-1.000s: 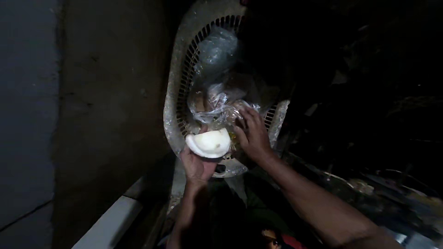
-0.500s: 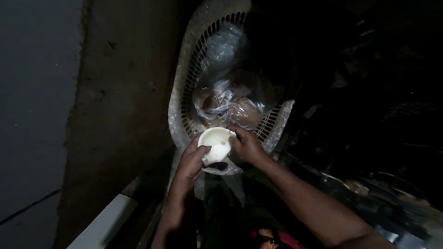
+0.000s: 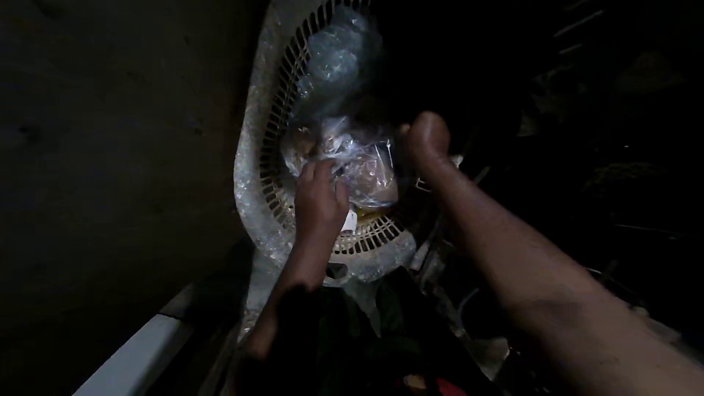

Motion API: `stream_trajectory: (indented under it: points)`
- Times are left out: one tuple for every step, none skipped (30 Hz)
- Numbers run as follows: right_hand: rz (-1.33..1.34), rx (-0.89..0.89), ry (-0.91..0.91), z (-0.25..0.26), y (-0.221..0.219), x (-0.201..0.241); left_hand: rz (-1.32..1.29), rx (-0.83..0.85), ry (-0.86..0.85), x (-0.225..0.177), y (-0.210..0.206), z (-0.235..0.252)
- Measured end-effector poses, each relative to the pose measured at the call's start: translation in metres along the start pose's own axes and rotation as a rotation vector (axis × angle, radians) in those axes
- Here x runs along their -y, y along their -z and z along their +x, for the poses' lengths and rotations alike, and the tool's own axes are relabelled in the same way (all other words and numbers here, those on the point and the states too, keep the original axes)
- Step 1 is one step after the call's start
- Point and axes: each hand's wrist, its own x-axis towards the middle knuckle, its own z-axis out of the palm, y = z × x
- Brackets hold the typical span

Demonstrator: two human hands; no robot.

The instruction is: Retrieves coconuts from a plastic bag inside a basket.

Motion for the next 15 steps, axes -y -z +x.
stream_trajectory:
  points:
    - [0.003, 0.018, -0.029, -0.001, 0.016, 0.002, 0.015, -0.019, -0.07, 0.0, -0.004, 0.007]
    - [0.019, 0.016, -0.033, -0.001, 0.03, 0.002, 0.055, -0.017, -0.122, -0.002, -0.008, 0.014]
    - [0.053, -0.005, 0.005, -0.001, 0.04, 0.001, 0.129, 0.013, -0.141, -0.004, -0.01, 0.021]
    - [0.104, -0.065, 0.088, -0.001, 0.046, -0.001, 0.204, 0.049, -0.131, -0.007, -0.013, 0.029]
    - [0.166, -0.157, 0.213, -0.001, 0.044, -0.006, 0.268, 0.082, -0.102, -0.01, -0.015, 0.035]
    - [0.237, -0.239, 0.366, -0.001, 0.035, -0.011, 0.325, 0.102, -0.069, -0.011, -0.018, 0.039]
    - [0.302, -0.262, 0.516, -0.002, 0.021, -0.016, 0.364, 0.102, -0.053, -0.011, -0.02, 0.041]
    - [0.352, -0.23, 0.649, -0.006, 0.004, -0.02, 0.379, 0.083, -0.057, -0.011, -0.019, 0.04]
    - [0.379, -0.165, 0.742, -0.012, -0.013, -0.024, 0.364, 0.053, -0.088, -0.011, -0.015, 0.036]
    - [0.382, -0.104, 0.803, -0.018, -0.03, -0.029, 0.319, 0.032, -0.139, -0.013, -0.009, 0.029]
    - [0.345, -0.056, 0.825, -0.024, -0.047, -0.034, 0.266, 0.035, -0.202, -0.015, 0.001, 0.018]
    - [0.268, -0.023, 0.795, -0.03, -0.058, -0.037, 0.216, 0.068, -0.261, -0.018, 0.011, 0.005]
    - [0.195, 0.009, 0.725, -0.034, -0.066, -0.039, 0.183, 0.134, -0.302, -0.021, 0.019, -0.01]
    - [0.155, 0.024, 0.641, -0.036, -0.071, -0.04, 0.17, 0.213, -0.33, -0.021, 0.023, -0.024]
    - [0.143, 0.021, 0.565, -0.035, -0.073, -0.041, 0.164, 0.298, -0.343, -0.02, 0.024, -0.038]
